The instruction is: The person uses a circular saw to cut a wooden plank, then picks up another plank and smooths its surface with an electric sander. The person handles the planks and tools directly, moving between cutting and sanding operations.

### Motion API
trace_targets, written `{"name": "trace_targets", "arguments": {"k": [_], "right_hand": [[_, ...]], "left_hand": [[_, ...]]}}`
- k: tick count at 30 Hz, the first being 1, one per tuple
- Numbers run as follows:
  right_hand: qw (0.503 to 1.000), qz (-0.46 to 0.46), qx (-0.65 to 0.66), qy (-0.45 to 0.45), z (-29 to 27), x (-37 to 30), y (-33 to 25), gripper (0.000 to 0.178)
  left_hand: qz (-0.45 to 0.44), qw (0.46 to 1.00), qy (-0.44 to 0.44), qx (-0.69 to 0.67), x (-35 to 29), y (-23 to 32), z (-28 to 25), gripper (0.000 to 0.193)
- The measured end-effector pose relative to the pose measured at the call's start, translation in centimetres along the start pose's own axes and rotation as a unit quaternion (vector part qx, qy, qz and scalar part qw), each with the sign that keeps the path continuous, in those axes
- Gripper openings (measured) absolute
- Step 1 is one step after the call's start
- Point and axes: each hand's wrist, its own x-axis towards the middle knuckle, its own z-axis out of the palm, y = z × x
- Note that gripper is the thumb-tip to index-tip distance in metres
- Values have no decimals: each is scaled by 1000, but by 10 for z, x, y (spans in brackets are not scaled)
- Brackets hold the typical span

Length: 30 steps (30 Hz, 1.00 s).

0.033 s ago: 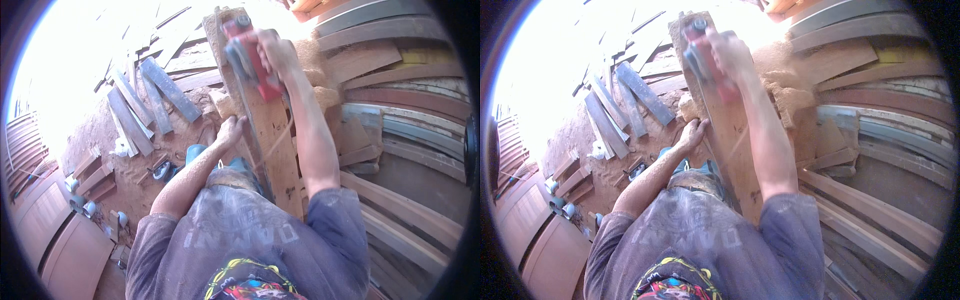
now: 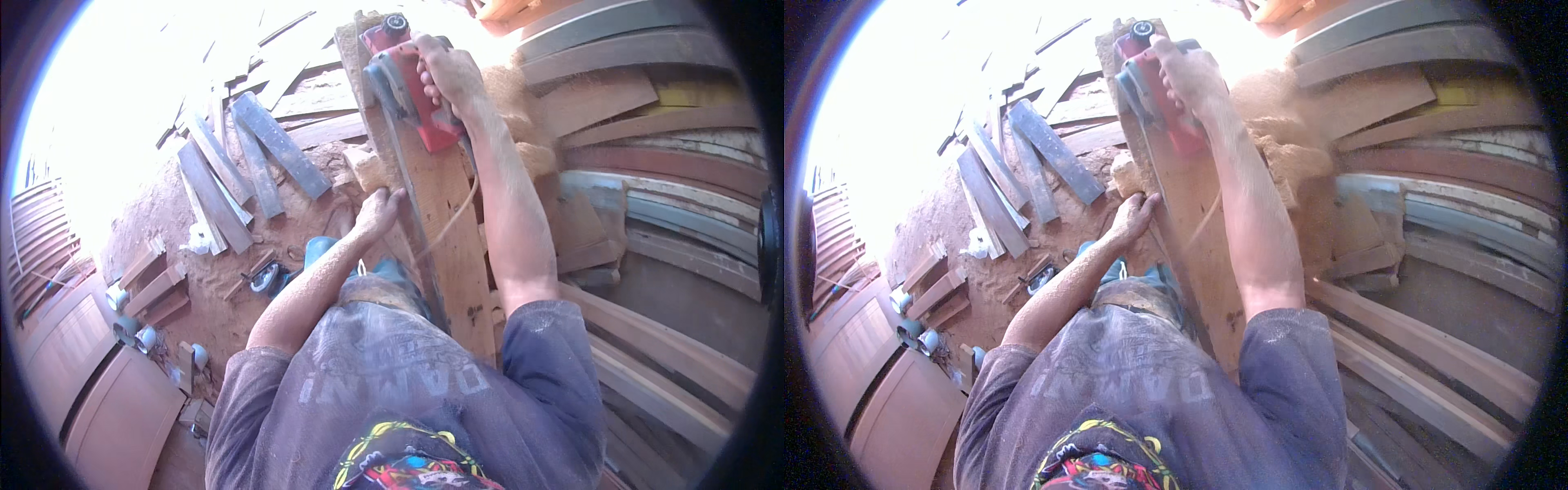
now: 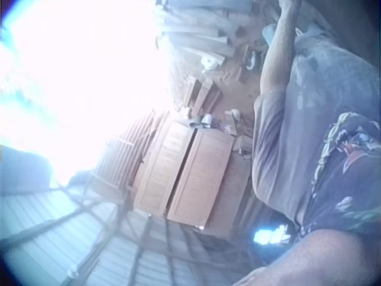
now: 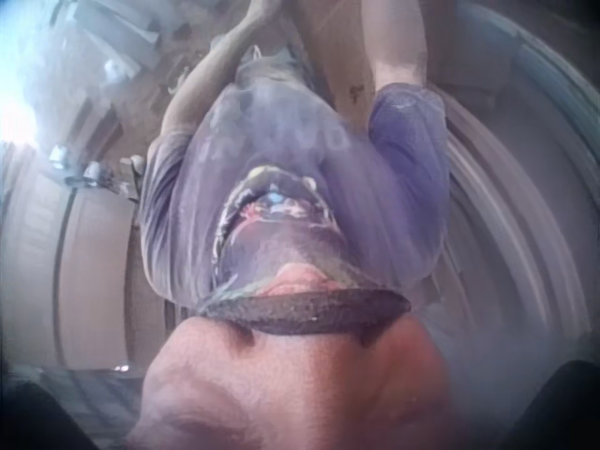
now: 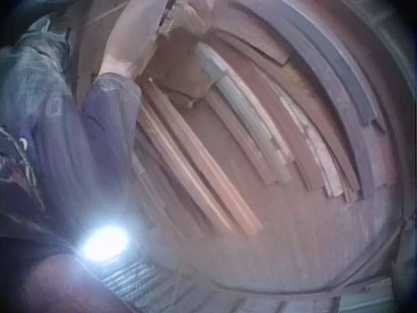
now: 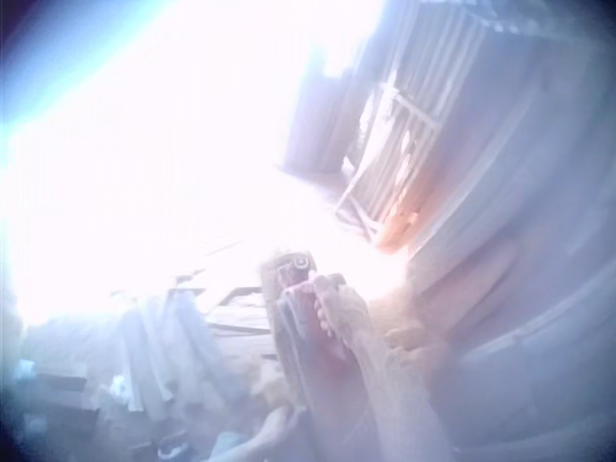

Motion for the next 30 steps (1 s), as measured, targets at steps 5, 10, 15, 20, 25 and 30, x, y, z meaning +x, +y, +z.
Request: {"name": "trace_targets", "arguments": {"k": [5, 10, 15, 20, 25, 30], "right_hand": [[997, -5, 40, -68, -1, -51, 28, 44], [999, 26, 22, 4, -23, -211, 129, 45], [993, 113, 2, 24, -26, -249, 141, 45], [1000, 15, 26, 8, 11, -120, 66, 51], [999, -16, 49, -9, 31, 13, -3, 47], [997, -16, 67, -25, 35, -22, 8, 49]], "left_hand": [[7, 999, 9, -34, 18, -11, -15, 64], [-1, 999, -30, -27, 10, 8, -25, 65], [-8, 999, -32, -29, 8, 4, -17, 64], [19, 999, 16, -23, 9, -5, -15, 59], [0, 999, -37, -17, 14, 5, -24, 70], [32, 999, -18, -33, 25, -12, -30, 61]]}}
